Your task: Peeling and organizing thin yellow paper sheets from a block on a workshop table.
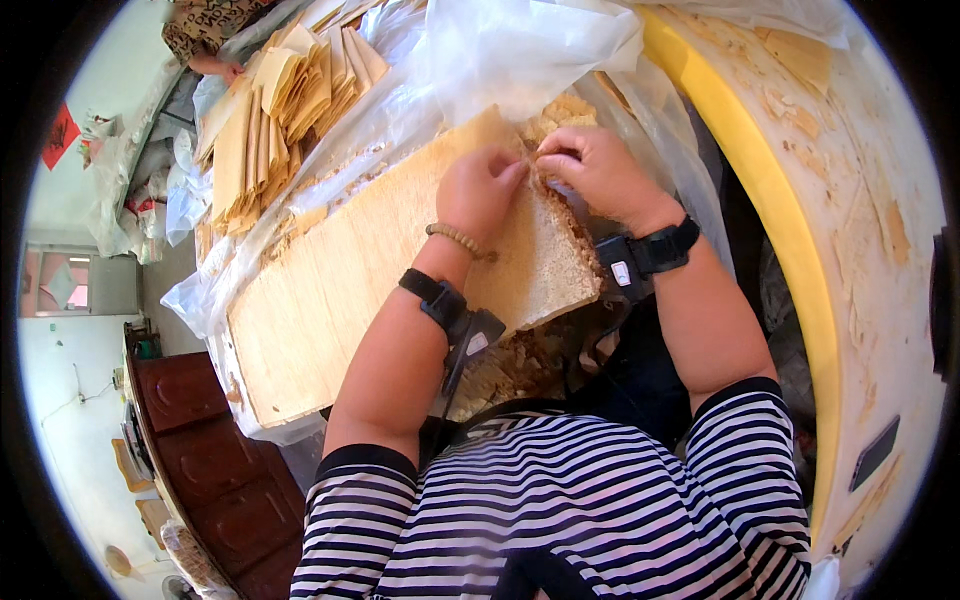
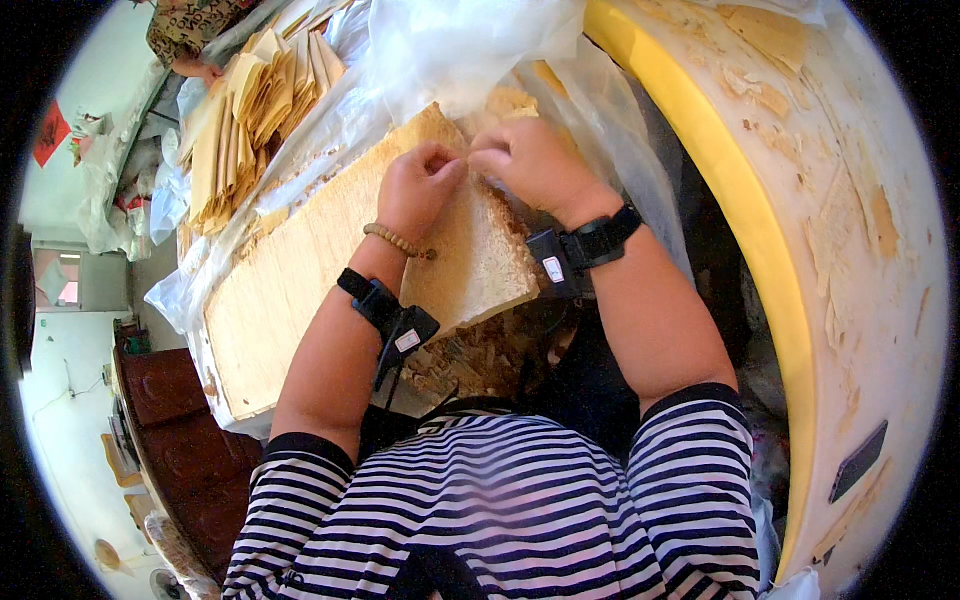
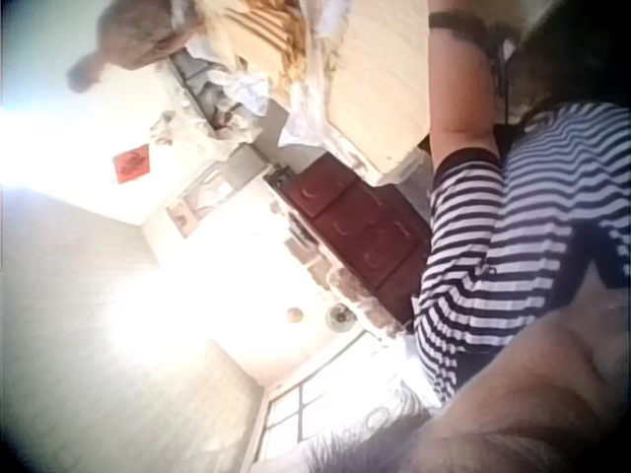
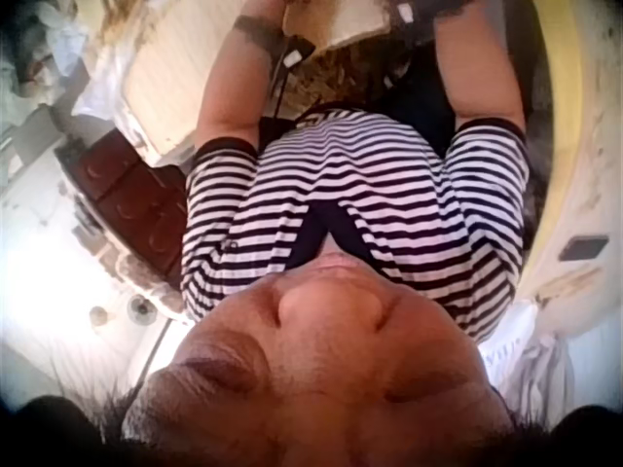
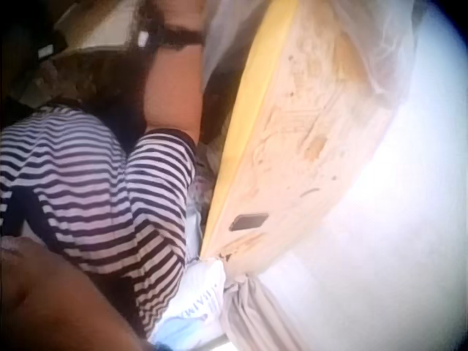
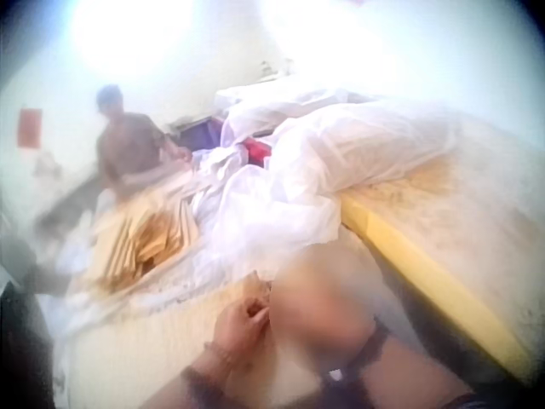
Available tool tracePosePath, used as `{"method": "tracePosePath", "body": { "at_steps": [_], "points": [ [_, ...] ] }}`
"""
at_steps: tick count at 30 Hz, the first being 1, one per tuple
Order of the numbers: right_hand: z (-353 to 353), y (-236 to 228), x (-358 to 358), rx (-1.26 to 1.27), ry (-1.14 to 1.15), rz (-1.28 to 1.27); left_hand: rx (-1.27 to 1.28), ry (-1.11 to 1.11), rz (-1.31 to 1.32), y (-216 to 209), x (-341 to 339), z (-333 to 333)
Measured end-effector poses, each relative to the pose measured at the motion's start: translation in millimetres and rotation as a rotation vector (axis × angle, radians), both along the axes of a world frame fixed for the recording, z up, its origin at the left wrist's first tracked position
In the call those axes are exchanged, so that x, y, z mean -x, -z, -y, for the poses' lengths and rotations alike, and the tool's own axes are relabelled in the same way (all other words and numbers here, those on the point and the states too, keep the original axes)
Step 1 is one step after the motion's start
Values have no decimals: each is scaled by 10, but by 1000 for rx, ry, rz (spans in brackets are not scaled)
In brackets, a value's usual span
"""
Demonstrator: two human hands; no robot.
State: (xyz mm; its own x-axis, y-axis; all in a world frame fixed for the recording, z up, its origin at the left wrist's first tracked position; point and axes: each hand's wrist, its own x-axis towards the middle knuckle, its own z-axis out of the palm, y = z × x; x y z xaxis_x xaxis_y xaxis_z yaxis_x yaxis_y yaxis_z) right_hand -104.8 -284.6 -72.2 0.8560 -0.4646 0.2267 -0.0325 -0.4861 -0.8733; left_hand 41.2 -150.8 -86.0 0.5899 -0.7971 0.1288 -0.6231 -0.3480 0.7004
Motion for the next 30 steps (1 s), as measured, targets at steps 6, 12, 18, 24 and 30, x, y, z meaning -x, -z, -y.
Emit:
{"method": "tracePosePath", "body": {
  "at_steps": [6, 12, 18, 24, 30],
  "points": [
    [123, 9, 78, 107, 92, -104, 57, 70, -27, 53, -2, -58],
    [-57, -211, 57, -46, 51, -410, 108, 107, -165, 116, 34, -109],
    [-71, -40, 38, 335, 54, -176, 20, 97, -92, 5, 55, -100],
    [-59, -250, 201, 322, 57, 57, -63, 60, -47, -50, 88, -77],
    [-1, -45, 268, 256, 87, -172, -9, 105, -93, 41, 22, -65]
  ]
}}
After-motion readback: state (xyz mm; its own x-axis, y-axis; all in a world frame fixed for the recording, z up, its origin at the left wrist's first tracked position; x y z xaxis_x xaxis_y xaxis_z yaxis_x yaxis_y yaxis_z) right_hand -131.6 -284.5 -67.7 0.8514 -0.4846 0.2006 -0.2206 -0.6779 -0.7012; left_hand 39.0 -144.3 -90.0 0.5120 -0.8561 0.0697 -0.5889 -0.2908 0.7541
